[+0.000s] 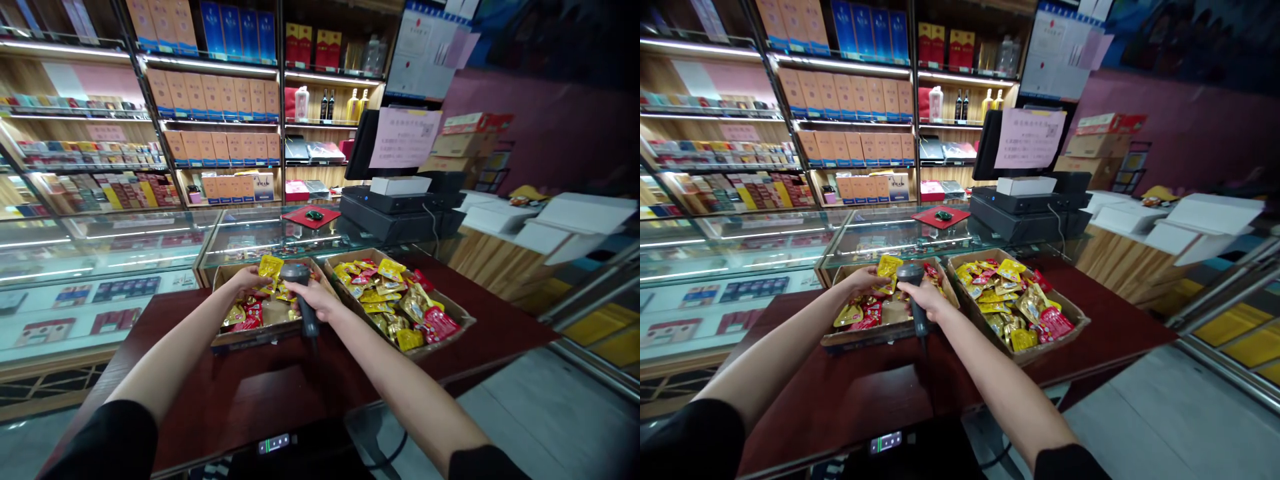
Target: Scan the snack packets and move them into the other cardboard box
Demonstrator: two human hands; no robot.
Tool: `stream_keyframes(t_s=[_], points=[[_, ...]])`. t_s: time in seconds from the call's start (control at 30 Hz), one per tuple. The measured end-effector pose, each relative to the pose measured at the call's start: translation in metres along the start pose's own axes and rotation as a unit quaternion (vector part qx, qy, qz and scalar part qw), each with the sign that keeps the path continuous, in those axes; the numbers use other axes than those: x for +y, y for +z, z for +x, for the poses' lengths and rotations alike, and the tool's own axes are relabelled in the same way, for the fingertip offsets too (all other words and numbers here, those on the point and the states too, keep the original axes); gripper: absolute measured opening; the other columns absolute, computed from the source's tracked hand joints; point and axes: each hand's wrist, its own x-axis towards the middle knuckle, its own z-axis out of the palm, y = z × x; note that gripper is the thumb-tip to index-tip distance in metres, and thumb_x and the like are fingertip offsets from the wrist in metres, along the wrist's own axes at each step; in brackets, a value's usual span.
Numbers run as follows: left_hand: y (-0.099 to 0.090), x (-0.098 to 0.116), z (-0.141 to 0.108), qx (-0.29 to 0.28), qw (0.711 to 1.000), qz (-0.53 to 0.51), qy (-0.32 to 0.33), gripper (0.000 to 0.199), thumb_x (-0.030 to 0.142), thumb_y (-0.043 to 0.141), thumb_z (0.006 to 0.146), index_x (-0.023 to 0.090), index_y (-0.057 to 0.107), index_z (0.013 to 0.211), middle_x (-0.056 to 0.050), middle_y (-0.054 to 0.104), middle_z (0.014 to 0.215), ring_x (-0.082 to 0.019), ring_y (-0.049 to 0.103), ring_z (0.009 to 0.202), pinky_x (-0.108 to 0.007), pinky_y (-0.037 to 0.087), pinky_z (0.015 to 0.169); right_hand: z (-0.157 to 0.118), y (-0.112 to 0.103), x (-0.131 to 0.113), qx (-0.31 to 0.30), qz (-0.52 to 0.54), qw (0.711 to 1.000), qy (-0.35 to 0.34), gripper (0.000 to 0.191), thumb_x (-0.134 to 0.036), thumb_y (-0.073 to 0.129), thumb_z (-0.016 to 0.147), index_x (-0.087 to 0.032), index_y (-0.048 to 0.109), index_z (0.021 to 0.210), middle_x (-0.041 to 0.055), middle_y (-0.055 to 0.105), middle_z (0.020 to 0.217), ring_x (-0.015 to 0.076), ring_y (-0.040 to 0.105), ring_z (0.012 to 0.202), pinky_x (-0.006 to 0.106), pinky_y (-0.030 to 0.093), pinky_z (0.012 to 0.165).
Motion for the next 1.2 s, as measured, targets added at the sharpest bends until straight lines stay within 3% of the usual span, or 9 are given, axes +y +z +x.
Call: stream_keyframes(t_s=[0.23,0.4,0.5,0.73,0.9,1.2], points=[[0.016,-0.002,0.012,0.029,0.993,-0.115,0.016,0.05,0.04,0.085,0.053,0.016,0.056,0.086,-0.003,0.067,0.077,-0.016,0.065,0.066,-0.031,0.056,0.061,-0.011,0.014,0.02,-0.018,0.06,0.998,0.022,0.022,-0.035,0.067,0.076,-0.016,0.056,0.075,-0.0007,0.057,0.061,0.0095,0.051,0.044,0.024,0.045,0.041],[0.026,-0.007,0.027,0.09,0.992,-0.084,0.012,0.047,0.044,0.084,0.053,0.016,0.053,0.074,0.001,0.062,0.066,-0.011,0.059,0.055,-0.024,0.05,0.053,-0.02,0.025,0.032,0.009,0.024,0.999,-0.027,0.029,-0.041,0.069,0.074,-0.017,0.056,0.081,-0.0015,0.059,0.07,0.0076,0.051,0.042,0.022,0.044,0.036],[0.031,-0.01,0.031,0.111,0.992,-0.06,0.014,0.048,0.044,0.084,0.052,0.015,0.052,0.072,0.001,0.061,0.062,-0.01,0.058,0.053,-0.021,0.046,0.05,-0.022,0.032,0.039,0.043,-0.007,0.998,-0.053,0.032,-0.045,0.069,0.072,-0.018,0.055,0.082,-0.0031,0.059,0.066,0.0068,0.049,0.039,0.02,0.041,0.033],[0.035,-0.012,0.031,0.078,0.992,-0.099,-0.008,0.047,0.035,0.086,0.054,0.018,0.055,0.086,0.0,0.066,0.071,-0.012,0.063,0.057,-0.023,0.05,0.054,-0.026,0.036,0.049,0.054,-0.001,0.998,-0.043,0.033,-0.049,0.066,0.072,-0.018,0.053,0.077,-0.0068,0.05,0.048,0.0073,0.043,0.033,0.02,0.038,0.032],[0.032,-0.007,0.031,0.074,0.99,-0.118,0.006,0.044,0.034,0.086,0.055,0.017,0.053,0.078,0.0,0.065,0.069,-0.011,0.063,0.057,-0.022,0.05,0.052,-0.027,0.035,0.048,0.066,0.002,0.996,-0.052,0.031,-0.045,0.067,0.07,-0.018,0.052,0.073,-0.0064,0.051,0.052,0.0065,0.043,0.033,0.02,0.037,0.031],[0.033,0.004,0.025,0.07,0.989,-0.13,0.003,0.044,0.034,0.086,0.053,0.016,0.052,0.075,0.001,0.065,0.067,-0.011,0.062,0.056,-0.022,0.051,0.053,-0.028,0.035,0.046,0.063,-0.015,0.996,-0.065,0.029,-0.044,0.063,0.073,-0.018,0.051,0.071,-0.0078,0.045,0.043,0.0074,0.041,0.031,0.019,0.036,0.03]])
